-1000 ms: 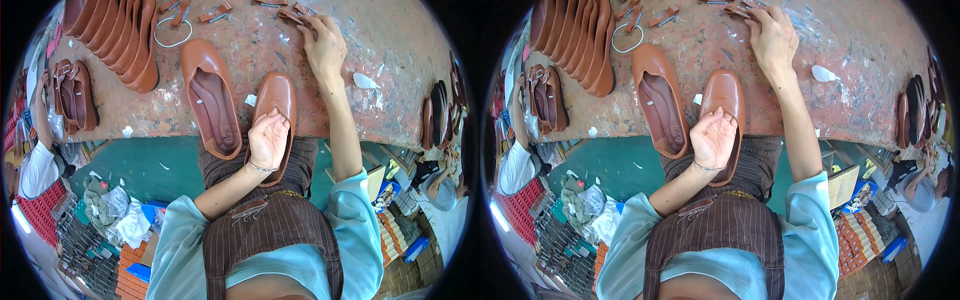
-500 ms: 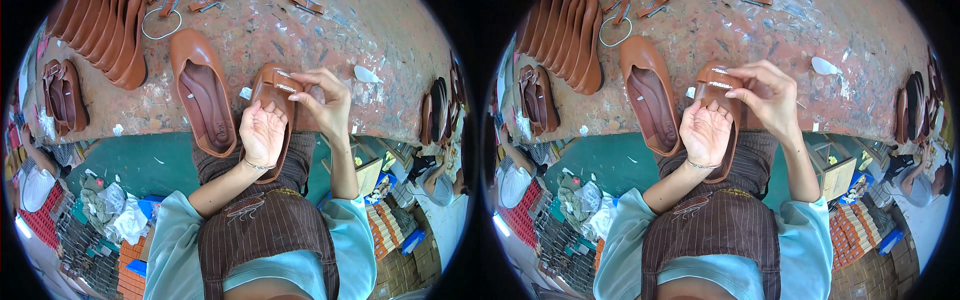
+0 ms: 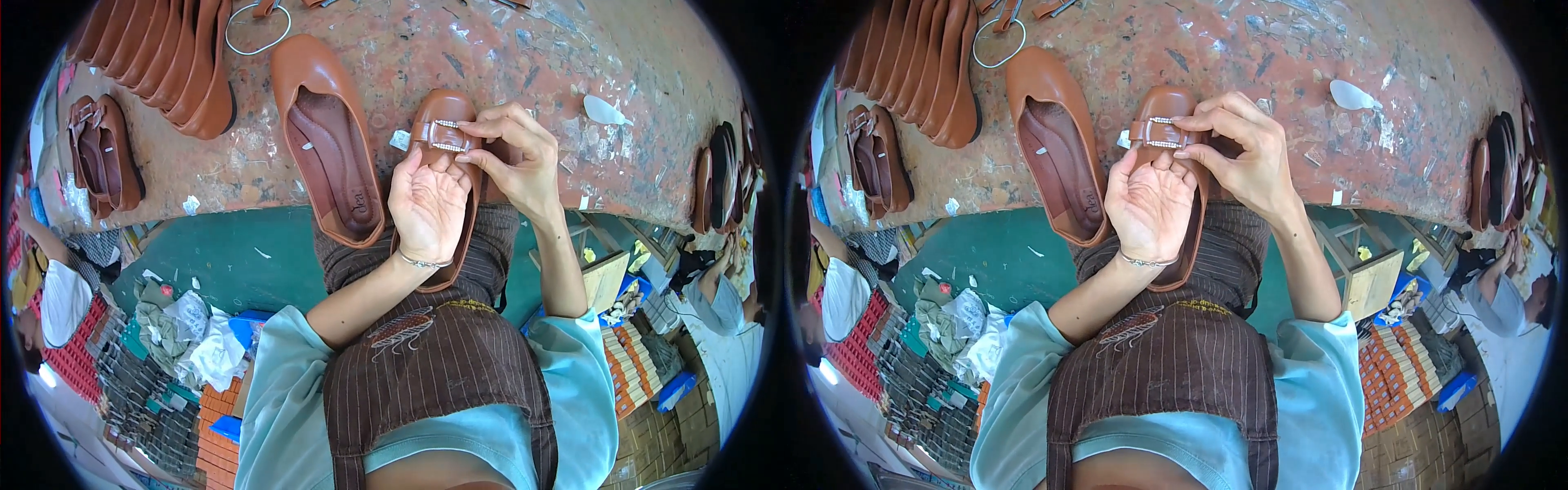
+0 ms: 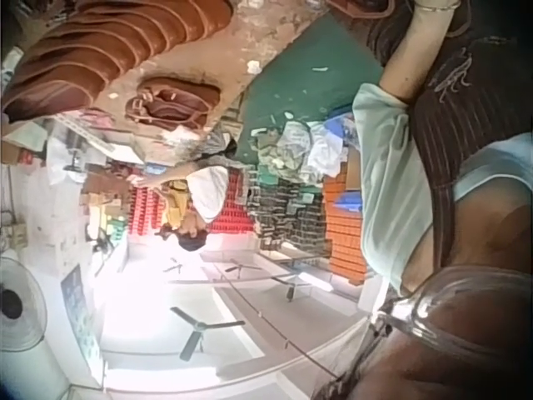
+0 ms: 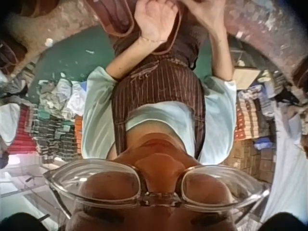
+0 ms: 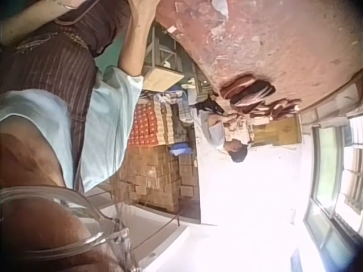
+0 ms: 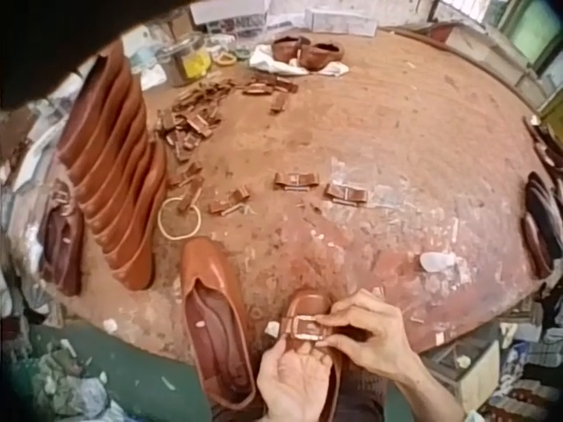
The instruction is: Applying glue and attaching decorative buckles to the front of brown flat shoes.
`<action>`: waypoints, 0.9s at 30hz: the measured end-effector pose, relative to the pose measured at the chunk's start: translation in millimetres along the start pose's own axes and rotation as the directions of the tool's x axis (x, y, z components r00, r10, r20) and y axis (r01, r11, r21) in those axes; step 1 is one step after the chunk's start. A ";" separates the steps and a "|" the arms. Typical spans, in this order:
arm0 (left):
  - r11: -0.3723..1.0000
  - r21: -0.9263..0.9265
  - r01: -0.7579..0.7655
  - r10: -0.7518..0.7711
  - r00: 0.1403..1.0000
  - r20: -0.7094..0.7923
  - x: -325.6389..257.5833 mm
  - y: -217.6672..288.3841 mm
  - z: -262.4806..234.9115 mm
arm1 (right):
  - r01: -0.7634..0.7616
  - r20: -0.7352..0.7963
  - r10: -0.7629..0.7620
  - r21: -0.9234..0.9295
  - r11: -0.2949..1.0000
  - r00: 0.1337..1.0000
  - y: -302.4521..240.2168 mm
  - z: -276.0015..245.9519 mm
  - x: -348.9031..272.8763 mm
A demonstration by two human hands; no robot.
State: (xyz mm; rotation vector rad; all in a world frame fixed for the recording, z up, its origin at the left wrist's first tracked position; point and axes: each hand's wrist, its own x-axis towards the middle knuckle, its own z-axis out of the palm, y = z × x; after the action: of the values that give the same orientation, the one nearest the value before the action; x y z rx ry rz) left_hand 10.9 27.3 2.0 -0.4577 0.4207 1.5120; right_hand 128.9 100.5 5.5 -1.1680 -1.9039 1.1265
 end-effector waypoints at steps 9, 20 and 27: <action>0.952 0.304 -0.033 0.094 0.978 -0.187 9.1 -10.0 13.0 | -0.058 0.017 0.058 -0.017 0.998 0.998 -6.4 -4.3 1.0; 0.906 0.417 -0.075 0.127 0.987 -0.099 5.9 -3.9 1.3 | -0.174 -0.231 0.193 0.100 0.980 0.954 -15.3 13.7 -10.5; 0.937 0.344 0.064 -0.077 0.997 0.024 -22.1 7.5 6.1 | -0.167 -0.238 0.246 0.307 0.937 0.940 -45.5 21.3 -30.3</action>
State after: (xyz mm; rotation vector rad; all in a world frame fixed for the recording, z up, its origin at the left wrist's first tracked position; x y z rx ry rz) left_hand 2.9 11.9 18.8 -0.1670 0.6194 1.3404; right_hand 106.7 54.6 34.7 -1.3065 -1.3830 1.2310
